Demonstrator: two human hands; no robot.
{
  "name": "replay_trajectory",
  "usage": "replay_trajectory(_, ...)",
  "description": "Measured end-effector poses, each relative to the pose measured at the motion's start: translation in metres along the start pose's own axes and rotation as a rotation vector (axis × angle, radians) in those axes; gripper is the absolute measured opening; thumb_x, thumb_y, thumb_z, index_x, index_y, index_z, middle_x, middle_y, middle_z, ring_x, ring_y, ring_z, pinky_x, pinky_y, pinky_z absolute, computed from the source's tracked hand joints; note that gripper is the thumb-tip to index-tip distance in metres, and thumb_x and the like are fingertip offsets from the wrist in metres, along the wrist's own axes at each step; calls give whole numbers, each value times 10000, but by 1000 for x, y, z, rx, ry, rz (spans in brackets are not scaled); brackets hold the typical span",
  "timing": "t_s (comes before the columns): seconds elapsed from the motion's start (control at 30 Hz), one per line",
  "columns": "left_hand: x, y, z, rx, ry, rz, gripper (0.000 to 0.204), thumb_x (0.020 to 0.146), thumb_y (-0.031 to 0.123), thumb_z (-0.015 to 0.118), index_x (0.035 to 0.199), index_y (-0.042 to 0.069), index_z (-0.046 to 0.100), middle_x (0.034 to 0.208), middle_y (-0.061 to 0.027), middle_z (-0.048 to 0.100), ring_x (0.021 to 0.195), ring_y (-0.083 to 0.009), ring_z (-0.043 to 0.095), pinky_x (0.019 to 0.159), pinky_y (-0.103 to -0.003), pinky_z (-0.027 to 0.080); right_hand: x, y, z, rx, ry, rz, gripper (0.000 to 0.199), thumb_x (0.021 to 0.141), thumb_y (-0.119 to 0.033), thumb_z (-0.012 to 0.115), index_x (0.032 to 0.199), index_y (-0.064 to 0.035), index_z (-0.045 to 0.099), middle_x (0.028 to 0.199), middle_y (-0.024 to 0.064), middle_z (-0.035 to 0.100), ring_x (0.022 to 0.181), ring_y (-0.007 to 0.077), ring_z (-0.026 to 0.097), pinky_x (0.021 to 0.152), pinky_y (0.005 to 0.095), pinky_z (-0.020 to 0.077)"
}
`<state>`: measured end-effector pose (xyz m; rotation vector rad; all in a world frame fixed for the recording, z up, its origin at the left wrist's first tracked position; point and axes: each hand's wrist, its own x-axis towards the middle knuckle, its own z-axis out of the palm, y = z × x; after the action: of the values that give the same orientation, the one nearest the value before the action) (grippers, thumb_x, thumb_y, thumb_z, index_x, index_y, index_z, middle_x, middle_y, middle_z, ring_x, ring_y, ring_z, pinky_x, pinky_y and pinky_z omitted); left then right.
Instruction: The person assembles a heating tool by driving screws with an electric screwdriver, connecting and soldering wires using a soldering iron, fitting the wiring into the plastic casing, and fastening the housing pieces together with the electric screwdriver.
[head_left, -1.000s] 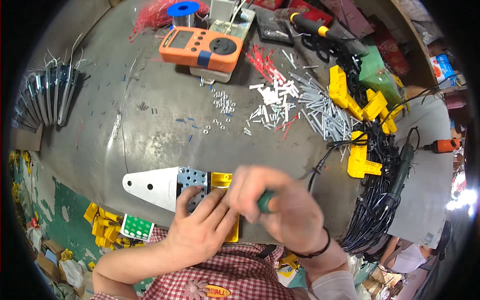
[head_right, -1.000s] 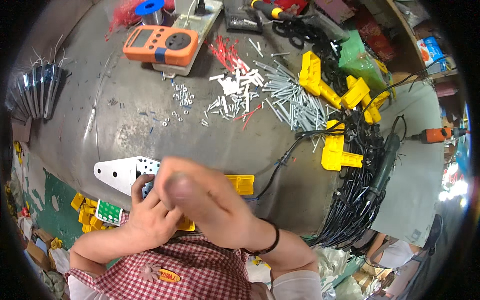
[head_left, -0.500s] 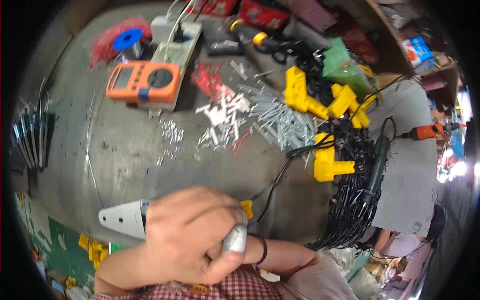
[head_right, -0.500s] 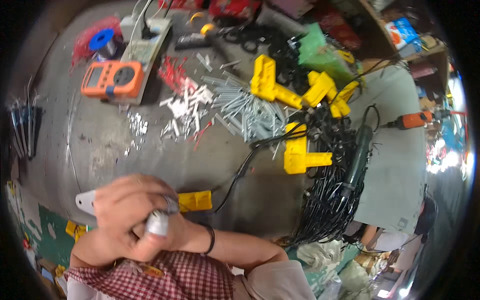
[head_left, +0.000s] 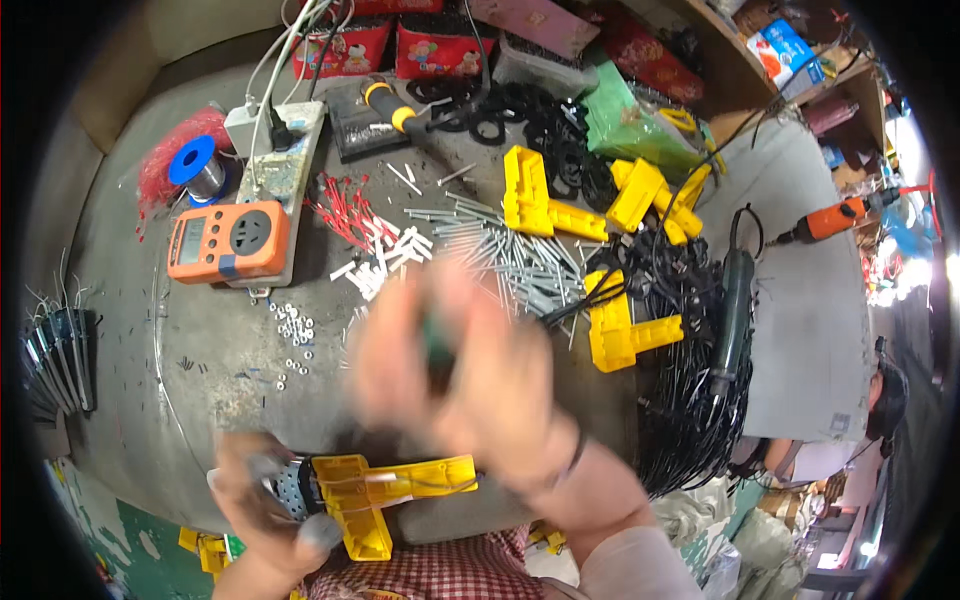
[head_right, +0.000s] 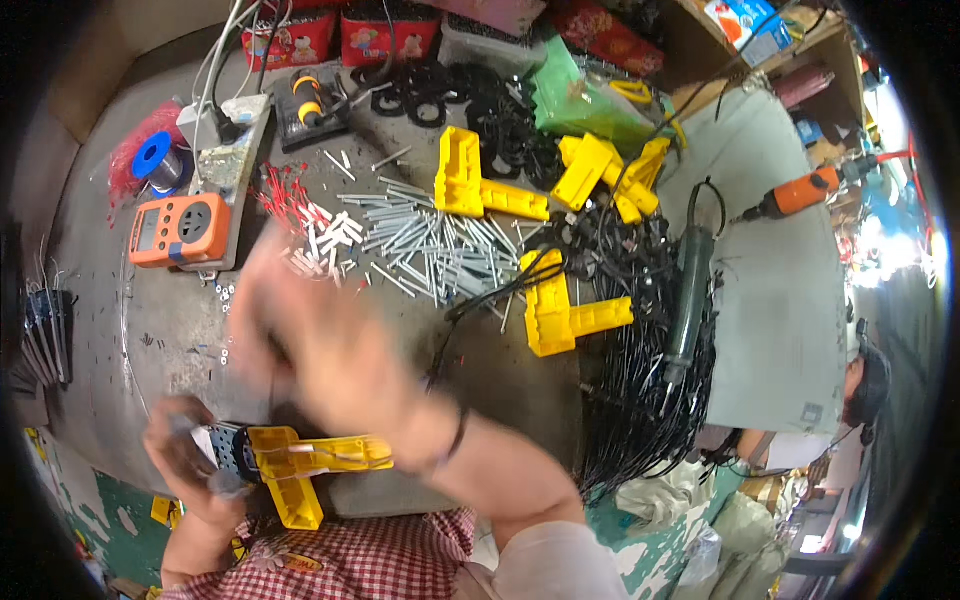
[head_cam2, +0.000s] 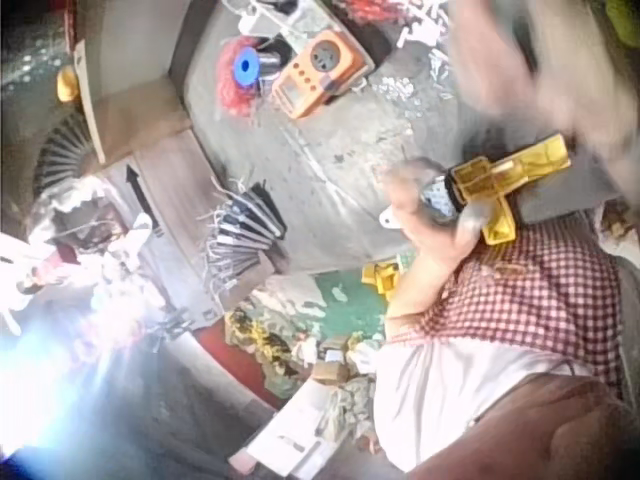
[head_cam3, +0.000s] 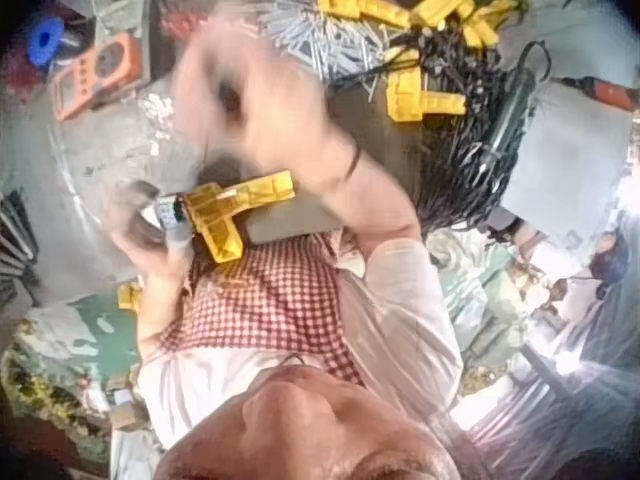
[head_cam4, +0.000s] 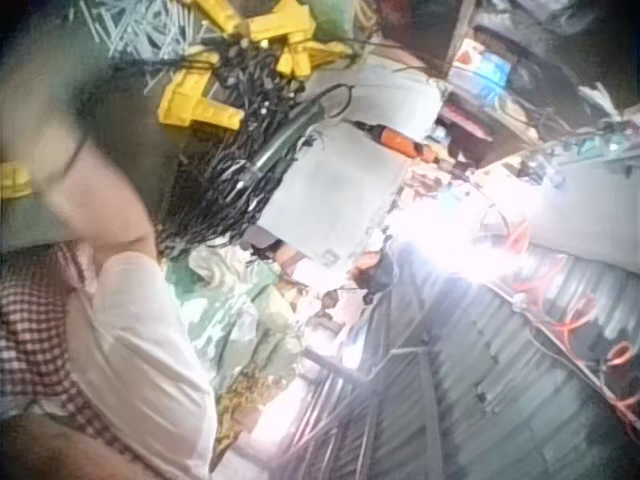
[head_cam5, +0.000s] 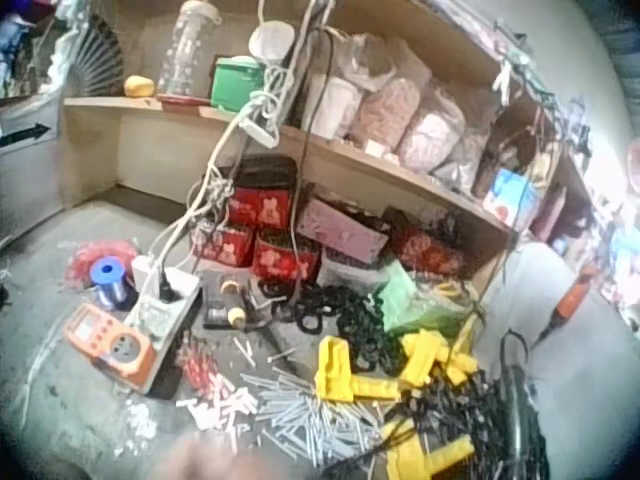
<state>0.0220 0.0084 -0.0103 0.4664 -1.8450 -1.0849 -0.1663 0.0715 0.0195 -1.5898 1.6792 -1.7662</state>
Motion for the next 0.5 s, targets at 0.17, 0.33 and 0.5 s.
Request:
replay_trajectory(0.17, -20, 18, -1, 380, -502, -8, 492, 610, 160, 804, 965, 44, 484, 762, -111, 522, 661, -287, 511, 569, -356, 415, 13, 45, -87, -580, 101, 270, 355, 880, -161, 529, 1186, 4, 456, 1147, 186, 525, 1092, 295, 506, 962, 362, 379)
replay_trajectory(0.33, -12, 29, 12, 423, -691, 14, 550, 587, 78, 793, 1032, 13, 477, 771, -121, 548, 632, -275, 515, 532, -347, 420, -73, 12, -115, -1008, -568, 116, 295, 751, -127, 592, 1040, -65, 594, 1077, 116, 577, 1173, 248, 451, 1059, 483, 267)
replay_trajectory(0.5, -28, 17, 4, 244, -601, -146, 723, 704, -8, 684, 1296, -83, 277, 767, -146, 639, 679, -226, 660, 603, -275, 506, -97, -16, -104, -735, -363, 0, 280, 653, -112, 701, 924, -86, 636, 825, 23, 608, 862, 173, 593, 1032, 475, 310)
